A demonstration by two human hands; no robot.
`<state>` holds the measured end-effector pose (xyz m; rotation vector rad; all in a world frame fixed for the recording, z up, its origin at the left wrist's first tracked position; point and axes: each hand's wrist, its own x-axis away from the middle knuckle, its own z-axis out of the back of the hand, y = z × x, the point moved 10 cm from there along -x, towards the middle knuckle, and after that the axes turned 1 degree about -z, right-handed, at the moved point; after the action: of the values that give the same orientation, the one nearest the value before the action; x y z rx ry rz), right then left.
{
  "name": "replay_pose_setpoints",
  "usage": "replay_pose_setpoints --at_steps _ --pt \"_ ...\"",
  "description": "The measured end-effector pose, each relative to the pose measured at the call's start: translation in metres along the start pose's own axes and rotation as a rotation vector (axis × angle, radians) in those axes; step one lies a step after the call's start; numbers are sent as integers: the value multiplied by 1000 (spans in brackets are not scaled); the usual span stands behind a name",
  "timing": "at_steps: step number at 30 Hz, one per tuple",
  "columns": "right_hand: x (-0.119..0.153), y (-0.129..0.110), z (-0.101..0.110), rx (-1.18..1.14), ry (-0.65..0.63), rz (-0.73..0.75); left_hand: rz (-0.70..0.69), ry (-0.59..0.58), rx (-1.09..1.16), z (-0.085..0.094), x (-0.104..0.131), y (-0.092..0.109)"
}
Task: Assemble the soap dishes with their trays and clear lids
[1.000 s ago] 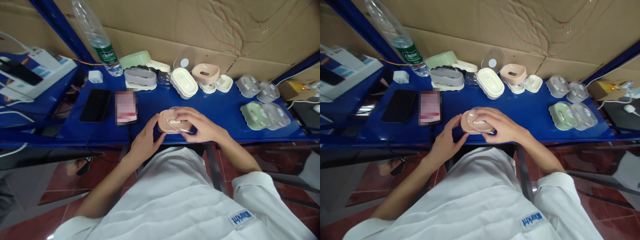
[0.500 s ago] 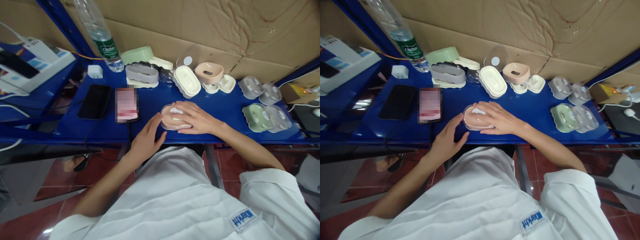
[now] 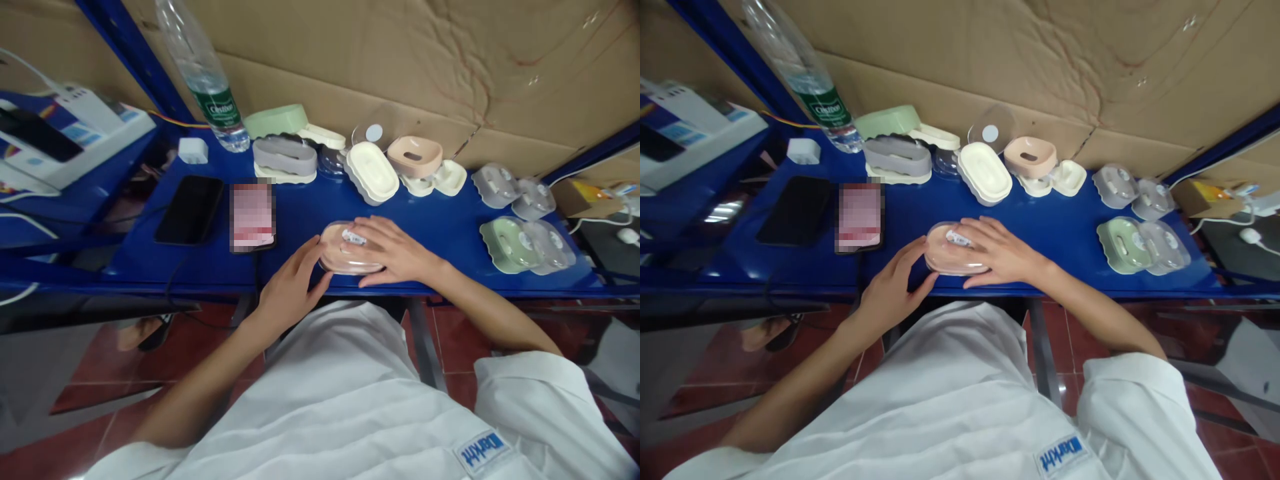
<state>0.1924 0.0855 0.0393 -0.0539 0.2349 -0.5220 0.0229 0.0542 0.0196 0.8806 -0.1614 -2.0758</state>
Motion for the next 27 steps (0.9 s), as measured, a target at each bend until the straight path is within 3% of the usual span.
replay_pose_setpoints --at_steps 9,21,27 --pt "7 -16 10 11 71 -36 -34 32 13 0 -1 0" --pt "-6 -26 17 -25 21 -59 -28 10 7 -1 0 -3" --pt "-8 -25 15 -114 121 -104 25 7 54 -2 2 -11"
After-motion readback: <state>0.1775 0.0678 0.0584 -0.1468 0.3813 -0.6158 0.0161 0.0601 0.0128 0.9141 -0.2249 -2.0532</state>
